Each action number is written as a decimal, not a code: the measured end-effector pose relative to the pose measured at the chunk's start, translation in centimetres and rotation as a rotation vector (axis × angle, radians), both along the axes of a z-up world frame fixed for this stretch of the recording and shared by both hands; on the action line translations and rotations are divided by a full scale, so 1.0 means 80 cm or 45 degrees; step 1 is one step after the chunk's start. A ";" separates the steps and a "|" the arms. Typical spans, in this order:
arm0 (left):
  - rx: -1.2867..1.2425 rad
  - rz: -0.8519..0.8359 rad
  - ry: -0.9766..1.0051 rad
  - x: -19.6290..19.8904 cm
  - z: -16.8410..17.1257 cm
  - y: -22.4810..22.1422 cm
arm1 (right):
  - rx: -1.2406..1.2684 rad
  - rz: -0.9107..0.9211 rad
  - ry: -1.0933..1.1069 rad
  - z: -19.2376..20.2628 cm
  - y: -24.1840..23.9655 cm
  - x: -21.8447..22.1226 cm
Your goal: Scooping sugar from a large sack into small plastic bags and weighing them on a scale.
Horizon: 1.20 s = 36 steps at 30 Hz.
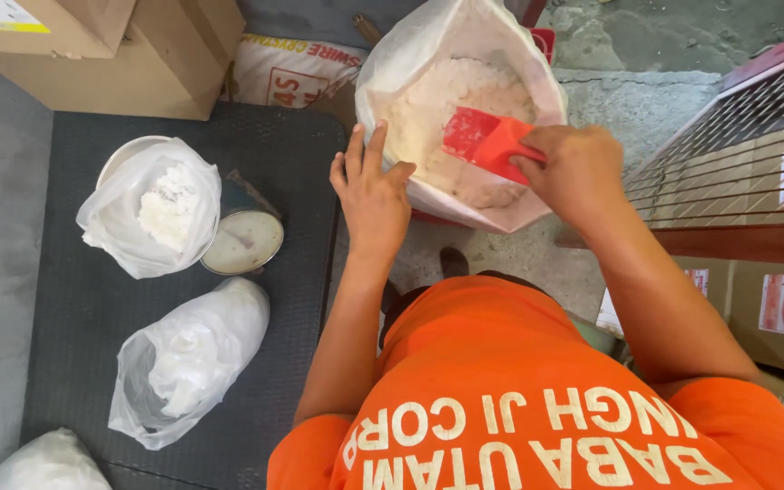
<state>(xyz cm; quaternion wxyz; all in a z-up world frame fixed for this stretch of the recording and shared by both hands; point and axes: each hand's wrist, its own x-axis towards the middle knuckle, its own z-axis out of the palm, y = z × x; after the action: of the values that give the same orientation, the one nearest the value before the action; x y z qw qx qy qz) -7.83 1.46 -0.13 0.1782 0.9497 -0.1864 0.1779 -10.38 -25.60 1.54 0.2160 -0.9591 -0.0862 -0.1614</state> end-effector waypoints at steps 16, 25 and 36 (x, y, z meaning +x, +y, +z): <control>-0.037 0.083 -0.029 -0.005 -0.001 -0.004 | -0.239 0.213 0.059 -0.042 0.038 0.077; -0.060 0.089 -0.022 -0.004 -0.001 -0.005 | -0.166 0.141 0.139 -0.039 0.036 0.095; -0.077 0.069 -0.016 -0.006 0.010 0.001 | -0.660 0.219 0.332 0.030 0.004 0.079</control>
<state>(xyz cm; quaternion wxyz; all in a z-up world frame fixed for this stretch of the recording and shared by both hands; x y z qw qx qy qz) -8.35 1.51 0.65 0.2009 0.9474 -0.1563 0.1940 -4.09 -25.30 3.95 -0.0139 -0.9841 -0.1768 0.0094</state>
